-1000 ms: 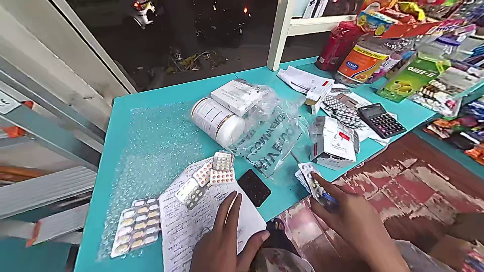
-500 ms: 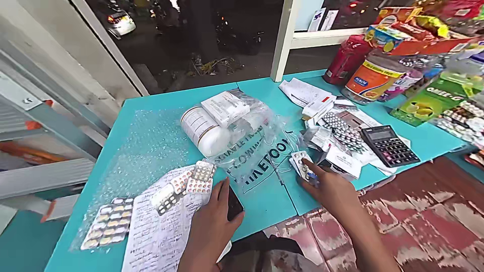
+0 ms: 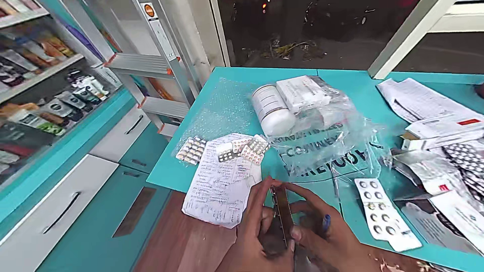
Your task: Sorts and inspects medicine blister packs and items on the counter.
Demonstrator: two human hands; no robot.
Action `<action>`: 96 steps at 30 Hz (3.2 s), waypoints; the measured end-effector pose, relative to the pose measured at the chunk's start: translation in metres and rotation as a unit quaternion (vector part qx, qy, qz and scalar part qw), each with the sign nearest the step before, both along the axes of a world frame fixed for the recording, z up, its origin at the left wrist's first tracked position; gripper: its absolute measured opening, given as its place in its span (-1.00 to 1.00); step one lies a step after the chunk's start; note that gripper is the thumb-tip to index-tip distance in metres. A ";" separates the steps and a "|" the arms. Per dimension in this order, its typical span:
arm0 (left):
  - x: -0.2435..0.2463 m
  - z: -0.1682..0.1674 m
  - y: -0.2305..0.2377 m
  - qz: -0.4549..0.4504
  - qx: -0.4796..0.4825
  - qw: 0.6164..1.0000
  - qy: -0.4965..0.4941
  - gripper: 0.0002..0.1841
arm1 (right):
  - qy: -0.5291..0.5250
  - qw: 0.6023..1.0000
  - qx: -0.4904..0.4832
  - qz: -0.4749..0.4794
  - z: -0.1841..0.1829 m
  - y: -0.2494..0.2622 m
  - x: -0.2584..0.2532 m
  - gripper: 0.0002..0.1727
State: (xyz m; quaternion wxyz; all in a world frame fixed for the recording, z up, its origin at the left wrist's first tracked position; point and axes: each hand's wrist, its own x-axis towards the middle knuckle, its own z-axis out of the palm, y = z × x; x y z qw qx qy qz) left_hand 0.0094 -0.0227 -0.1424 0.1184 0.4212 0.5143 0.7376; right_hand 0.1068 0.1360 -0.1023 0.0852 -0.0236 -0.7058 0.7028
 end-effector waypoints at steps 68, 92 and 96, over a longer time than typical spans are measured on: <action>-0.116 0.035 -0.065 -0.084 -0.075 0.951 -0.289 -0.82 | -0.228 0.718 0.656 -0.047 -0.001 -0.055 -0.139 -0.64; -0.088 0.047 -0.072 -0.070 0.012 0.958 -0.278 -0.83 | 0.108 0.978 0.067 -0.163 0.044 -0.047 -0.109 -0.88; -0.087 0.047 -0.072 -0.074 0.024 0.957 -0.280 -0.82 | 0.099 0.980 0.056 -0.163 0.039 -0.048 -0.109 -0.89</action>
